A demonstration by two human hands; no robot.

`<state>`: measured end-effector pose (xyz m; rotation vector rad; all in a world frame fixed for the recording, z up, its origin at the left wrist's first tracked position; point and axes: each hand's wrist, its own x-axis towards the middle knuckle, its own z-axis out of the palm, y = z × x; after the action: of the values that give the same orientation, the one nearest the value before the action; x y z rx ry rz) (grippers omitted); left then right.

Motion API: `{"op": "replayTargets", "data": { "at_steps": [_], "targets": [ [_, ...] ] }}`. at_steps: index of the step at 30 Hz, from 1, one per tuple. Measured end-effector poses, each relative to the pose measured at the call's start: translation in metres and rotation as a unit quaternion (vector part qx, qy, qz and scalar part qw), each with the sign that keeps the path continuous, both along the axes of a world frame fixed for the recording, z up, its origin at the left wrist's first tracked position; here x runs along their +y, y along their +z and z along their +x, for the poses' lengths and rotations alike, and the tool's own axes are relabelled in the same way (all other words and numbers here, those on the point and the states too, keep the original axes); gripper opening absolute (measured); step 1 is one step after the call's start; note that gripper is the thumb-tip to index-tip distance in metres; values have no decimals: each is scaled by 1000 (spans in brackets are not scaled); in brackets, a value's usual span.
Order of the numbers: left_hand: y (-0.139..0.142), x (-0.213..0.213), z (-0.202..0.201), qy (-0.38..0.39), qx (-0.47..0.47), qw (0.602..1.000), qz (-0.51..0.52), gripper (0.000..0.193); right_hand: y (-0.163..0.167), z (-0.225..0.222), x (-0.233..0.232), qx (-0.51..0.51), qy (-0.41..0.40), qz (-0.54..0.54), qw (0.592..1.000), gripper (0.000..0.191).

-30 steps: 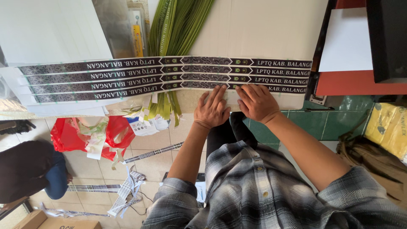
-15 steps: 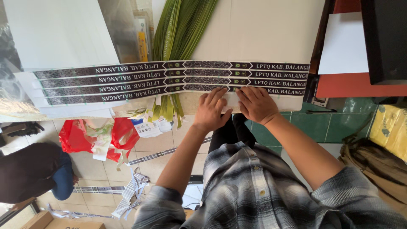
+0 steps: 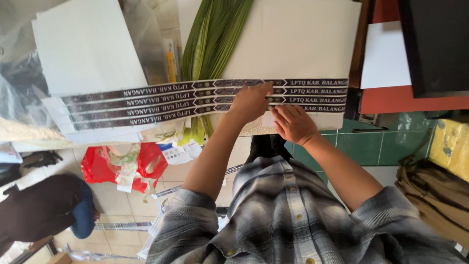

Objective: The person holds a roll of printed black ribbon strips, unrolls and separates them, then lays them flat on the table and aligns the strips edge to edge while smoothing them down by hand. The person repeats the aligning and pressing along the length of the strips.

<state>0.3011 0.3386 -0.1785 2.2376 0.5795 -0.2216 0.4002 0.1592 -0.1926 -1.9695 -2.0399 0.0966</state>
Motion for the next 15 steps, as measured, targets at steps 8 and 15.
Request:
{"op": "replayTargets", "data": {
  "at_steps": [8, 15],
  "targets": [
    [-4, 12, 3, -6, 15, 999, -46, 35, -15, 0, -9, 4, 1, -1, 1000, 44],
    [-5, 16, 11, 20, 15, 996, -81, 45, -20, 0, -12, 5, 1, 3, 1000, 43]
  ]
}}
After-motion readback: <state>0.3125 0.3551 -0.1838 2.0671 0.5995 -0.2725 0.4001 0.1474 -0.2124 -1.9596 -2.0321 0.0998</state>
